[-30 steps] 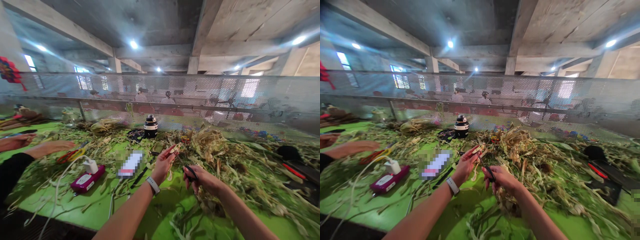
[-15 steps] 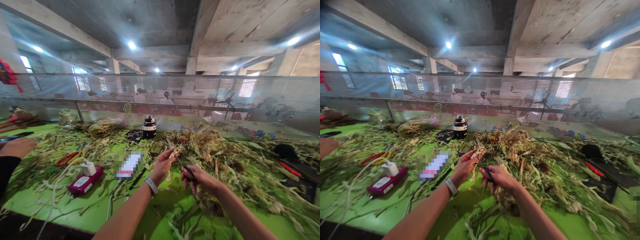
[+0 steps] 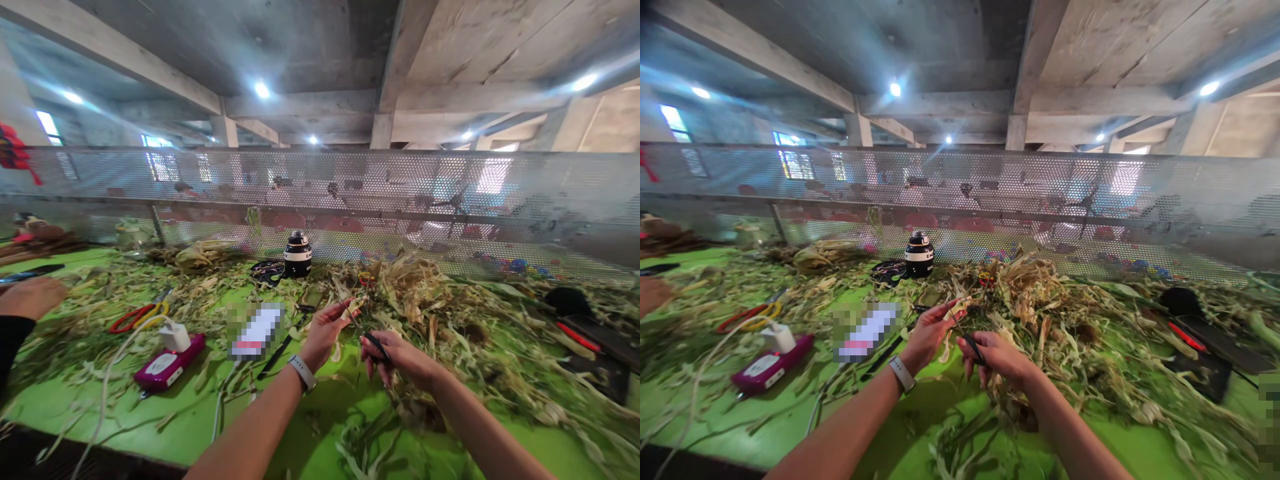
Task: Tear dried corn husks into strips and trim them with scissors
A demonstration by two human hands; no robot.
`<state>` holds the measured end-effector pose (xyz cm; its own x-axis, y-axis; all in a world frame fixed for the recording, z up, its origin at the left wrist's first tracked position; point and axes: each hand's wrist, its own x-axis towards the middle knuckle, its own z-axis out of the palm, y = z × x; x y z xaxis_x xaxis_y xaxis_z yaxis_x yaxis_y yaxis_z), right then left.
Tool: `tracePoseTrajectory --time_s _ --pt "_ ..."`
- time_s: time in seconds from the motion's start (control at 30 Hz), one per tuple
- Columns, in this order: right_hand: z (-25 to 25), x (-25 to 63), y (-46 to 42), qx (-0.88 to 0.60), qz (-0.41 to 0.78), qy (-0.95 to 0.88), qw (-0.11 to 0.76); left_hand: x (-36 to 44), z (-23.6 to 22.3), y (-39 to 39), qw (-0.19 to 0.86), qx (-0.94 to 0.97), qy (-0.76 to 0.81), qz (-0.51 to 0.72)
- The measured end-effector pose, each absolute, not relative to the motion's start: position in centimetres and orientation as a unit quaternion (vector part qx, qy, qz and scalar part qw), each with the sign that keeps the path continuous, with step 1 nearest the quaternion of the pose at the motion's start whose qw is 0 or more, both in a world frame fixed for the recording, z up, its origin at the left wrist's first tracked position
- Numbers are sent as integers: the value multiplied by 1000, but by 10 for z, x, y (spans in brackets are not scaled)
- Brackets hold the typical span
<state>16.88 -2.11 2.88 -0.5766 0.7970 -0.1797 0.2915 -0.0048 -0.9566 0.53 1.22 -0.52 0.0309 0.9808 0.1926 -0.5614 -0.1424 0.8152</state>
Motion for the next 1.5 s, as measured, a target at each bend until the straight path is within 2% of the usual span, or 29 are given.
tracePoseTrajectory --time_s 0.4,0.57,0.83,0.93,1.03,1.1,1.17,1.27,1.5 --pt "26 166 -19 -419 559 -674 241 6 -1 9 605 387 275 639" --pt "22 166 -15 -423 544 -671 274 4 -4 12 601 388 265 647" --pt "44 187 -9 -425 523 -658 336 -1 -6 12 628 351 316 619" --pt "42 201 0 -520 406 -695 286 -1 -6 11 628 351 321 616" --pt "37 215 6 -618 183 -746 168 -1 -7 11 612 376 322 616" --pt "34 220 9 -647 85 -752 91 -1 -8 12 601 399 328 609" --pt "31 222 9 -655 59 -752 44 -1 -8 12 601 409 325 605" --pt "31 221 9 -660 49 -750 17 -1 -9 13 611 403 308 608" --pt "36 219 8 -663 42 -746 53 2 -11 11 624 392 321 595"
